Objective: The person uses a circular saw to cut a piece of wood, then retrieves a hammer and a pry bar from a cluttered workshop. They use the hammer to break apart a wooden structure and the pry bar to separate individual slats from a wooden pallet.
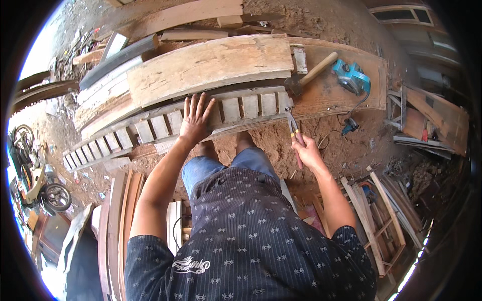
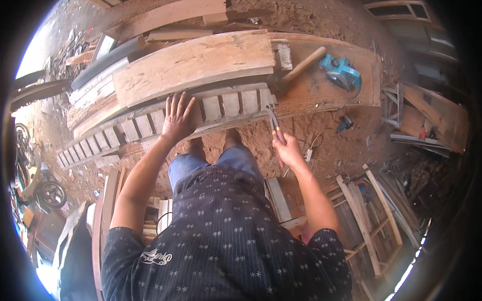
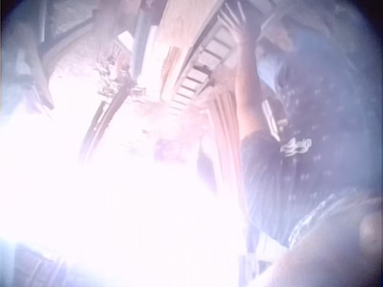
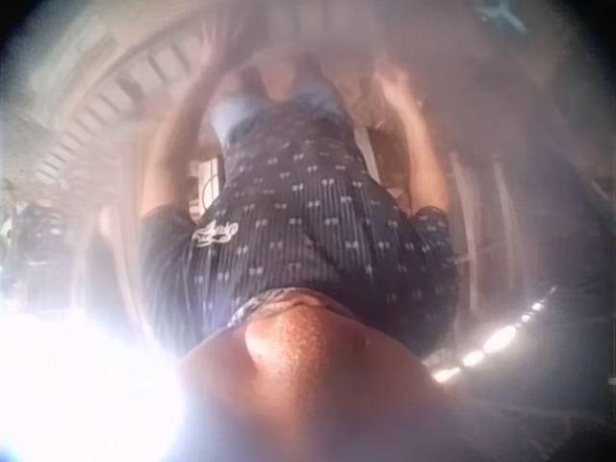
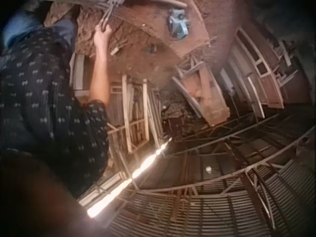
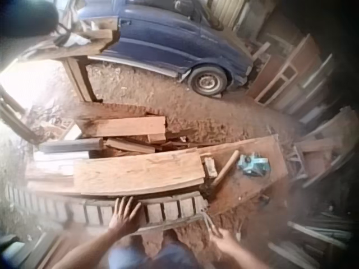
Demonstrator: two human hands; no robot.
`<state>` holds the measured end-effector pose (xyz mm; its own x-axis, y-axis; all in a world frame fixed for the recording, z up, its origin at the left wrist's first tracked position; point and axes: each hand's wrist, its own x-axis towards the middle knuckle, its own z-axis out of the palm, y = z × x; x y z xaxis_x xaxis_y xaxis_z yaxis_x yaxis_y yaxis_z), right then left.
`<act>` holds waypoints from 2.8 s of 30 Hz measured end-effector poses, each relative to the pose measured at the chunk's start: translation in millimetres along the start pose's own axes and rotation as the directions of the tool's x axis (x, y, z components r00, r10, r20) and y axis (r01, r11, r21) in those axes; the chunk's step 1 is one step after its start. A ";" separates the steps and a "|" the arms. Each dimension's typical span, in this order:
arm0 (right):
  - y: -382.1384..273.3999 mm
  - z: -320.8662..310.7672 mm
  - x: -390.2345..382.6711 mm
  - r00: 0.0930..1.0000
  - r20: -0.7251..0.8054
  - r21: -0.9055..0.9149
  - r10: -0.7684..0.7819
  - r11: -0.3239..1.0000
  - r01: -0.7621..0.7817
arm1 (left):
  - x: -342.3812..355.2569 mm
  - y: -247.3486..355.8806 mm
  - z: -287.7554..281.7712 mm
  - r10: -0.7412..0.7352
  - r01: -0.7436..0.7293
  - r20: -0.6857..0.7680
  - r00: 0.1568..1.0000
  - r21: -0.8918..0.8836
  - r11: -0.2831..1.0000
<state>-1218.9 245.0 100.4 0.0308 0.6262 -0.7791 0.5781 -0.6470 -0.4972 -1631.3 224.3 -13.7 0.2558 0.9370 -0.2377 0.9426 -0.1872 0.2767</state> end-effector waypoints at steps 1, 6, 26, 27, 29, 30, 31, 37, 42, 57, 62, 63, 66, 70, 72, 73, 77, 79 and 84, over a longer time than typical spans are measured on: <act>-3.4 0.1 -6.3 1.000 0.021 -0.016 0.009 1.000 -0.008 | 0.5 0.9 -2.0 -0.002 0.002 0.012 1.000 -0.032 1.000; -37.9 14.4 -21.8 0.977 0.199 -0.236 -0.072 0.965 0.119 | -2.2 -1.7 5.9 -0.029 0.026 -0.042 0.999 -0.064 0.998; -194.7 151.9 -29.0 0.740 0.420 -0.410 0.525 0.837 -0.361 | -65.2 -78.3 13.9 -0.416 0.339 -0.342 0.843 -0.263 0.903; -195.7 156.9 -28.1 0.733 0.414 -0.407 0.540 0.830 -0.381 | -66.3 -78.9 14.5 -0.417 0.337 -0.342 0.842 -0.271 0.902; -198.0 167.0 -26.6 0.720 0.395 -0.389 0.570 0.814 -0.431 | -67.2 -81.0 15.0 -0.426 0.328 -0.361 0.830 -0.303 0.895; -199.3 173.1 -26.0 0.715 0.383 -0.373 0.585 0.806 -0.460 | -67.9 -82.0 15.1 -0.427 0.327 -0.366 0.827 -0.306 0.894; -200.8 179.4 -25.4 0.709 0.371 -0.356 0.600 0.797 -0.488 | -69.3 -82.1 15.2 -0.431 0.331 -0.364 0.826 -0.306 0.892; -220.8 227.3 -25.3 0.720 0.272 -0.354 0.638 0.762 -0.542 | -69.9 -85.7 15.1 -0.440 0.340 -0.304 0.845 -0.328 0.881; -228.7 244.5 -6.5 0.616 0.287 -0.507 0.733 0.662 -0.552 | -71.7 -86.1 15.1 -0.447 0.346 -0.285 0.848 -0.344 0.873; -210.6 196.4 2.7 0.546 0.531 -0.121 0.648 0.695 -0.708 | -72.4 -88.3 24.9 -0.495 0.254 -0.470 0.731 -0.485 0.837; -205.7 146.1 11.9 0.473 0.663 -0.089 0.581 0.688 -0.720 | -72.4 -93.4 26.0 -0.482 0.279 -0.440 0.758 -0.449 0.849; -204.2 138.0 17.9 0.449 0.686 -0.107 0.573 0.689 -0.717 | -71.7 -91.7 27.3 -0.489 0.285 -0.418 0.765 -0.461 0.840; -216.2 150.7 8.8 0.527 0.545 -0.273 0.652 0.732 -0.624 | -71.1 -89.4 23.0 -0.519 0.338 -0.427 0.740 -0.431 0.837; -233.7 190.2 14.1 0.650 0.297 -0.661 0.700 0.642 -0.389 | -65.8 -87.8 17.9 -0.496 0.316 -0.430 0.754 -0.425 0.849; -232.4 180.6 11.0 0.724 0.279 -0.799 0.631 0.571 -0.189 | -67.2 -86.2 17.9 -0.520 0.308 -0.449 0.726 -0.464 0.831; -221.4 171.7 8.2 0.777 0.257 -0.838 0.575 0.533 -0.117 | -64.6 -91.0 17.9 -0.515 0.291 -0.460 0.723 -0.474 0.831; -165.2 122.7 18.9 0.750 0.523 -0.709 0.405 0.695 0.118 | -70.2 -86.6 15.5 -0.531 0.301 -0.444 0.722 -0.489 0.819; -121.2 80.8 57.6 0.679 0.705 -0.586 0.204 0.708 0.396 | -74.7 -83.9 21.4 -0.546 0.315 -0.444 0.711 -0.493 0.811; -140.0 94.5 39.6 0.809 0.485 -0.730 0.331 0.663 0.167 | -69.2 -85.9 20.8 -0.540 0.361 -0.430 0.724 -0.431 0.827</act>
<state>-1375.6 319.3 103.1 -0.1796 0.0819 -0.9803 0.9835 -0.0074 -0.1808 -1725.6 169.4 -40.3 -0.4158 0.9060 0.0795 0.7797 0.3101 0.5440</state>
